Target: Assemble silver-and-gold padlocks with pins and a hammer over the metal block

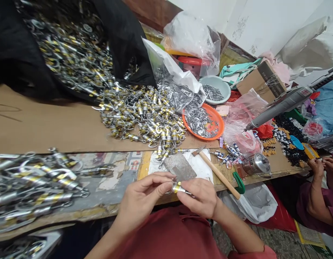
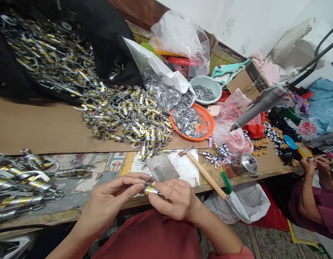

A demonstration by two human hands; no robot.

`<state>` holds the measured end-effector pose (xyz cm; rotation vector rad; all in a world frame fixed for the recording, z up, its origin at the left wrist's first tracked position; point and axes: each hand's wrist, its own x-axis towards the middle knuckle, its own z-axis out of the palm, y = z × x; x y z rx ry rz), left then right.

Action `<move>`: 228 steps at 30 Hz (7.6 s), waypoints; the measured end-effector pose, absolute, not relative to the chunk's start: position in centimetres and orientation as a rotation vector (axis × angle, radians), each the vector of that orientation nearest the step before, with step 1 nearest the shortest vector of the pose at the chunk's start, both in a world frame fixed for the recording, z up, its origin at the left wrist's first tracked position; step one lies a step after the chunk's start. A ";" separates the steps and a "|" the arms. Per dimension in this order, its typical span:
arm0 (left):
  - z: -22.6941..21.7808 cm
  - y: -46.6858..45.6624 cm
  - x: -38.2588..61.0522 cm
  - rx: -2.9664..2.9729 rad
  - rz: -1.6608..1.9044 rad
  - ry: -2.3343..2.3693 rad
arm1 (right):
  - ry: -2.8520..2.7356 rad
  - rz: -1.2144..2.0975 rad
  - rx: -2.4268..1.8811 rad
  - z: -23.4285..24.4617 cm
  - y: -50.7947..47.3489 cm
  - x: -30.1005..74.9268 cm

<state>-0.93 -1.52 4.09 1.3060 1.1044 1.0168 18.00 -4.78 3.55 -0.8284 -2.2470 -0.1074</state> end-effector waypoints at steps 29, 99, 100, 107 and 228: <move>4.6 -1.4 -1.4 1.306 0.856 0.917 | -2.004 0.218 -0.976 3.2 -5.6 16.3; 1.6 -0.7 -1.4 1.023 0.801 0.858 | -1.866 0.377 -1.146 1.0 -6.0 15.2; 1.5 -0.7 -1.4 1.014 0.805 0.857 | -1.857 0.382 -1.146 1.0 -6.0 15.1; 1.0 -1.3 -1.4 0.927 0.808 0.887 | -1.813 0.400 -1.161 0.9 -6.2 14.8; 1.9 -3.5 -1.6 1.300 0.872 1.128 | -2.027 0.228 -1.066 1.1 -7.8 16.2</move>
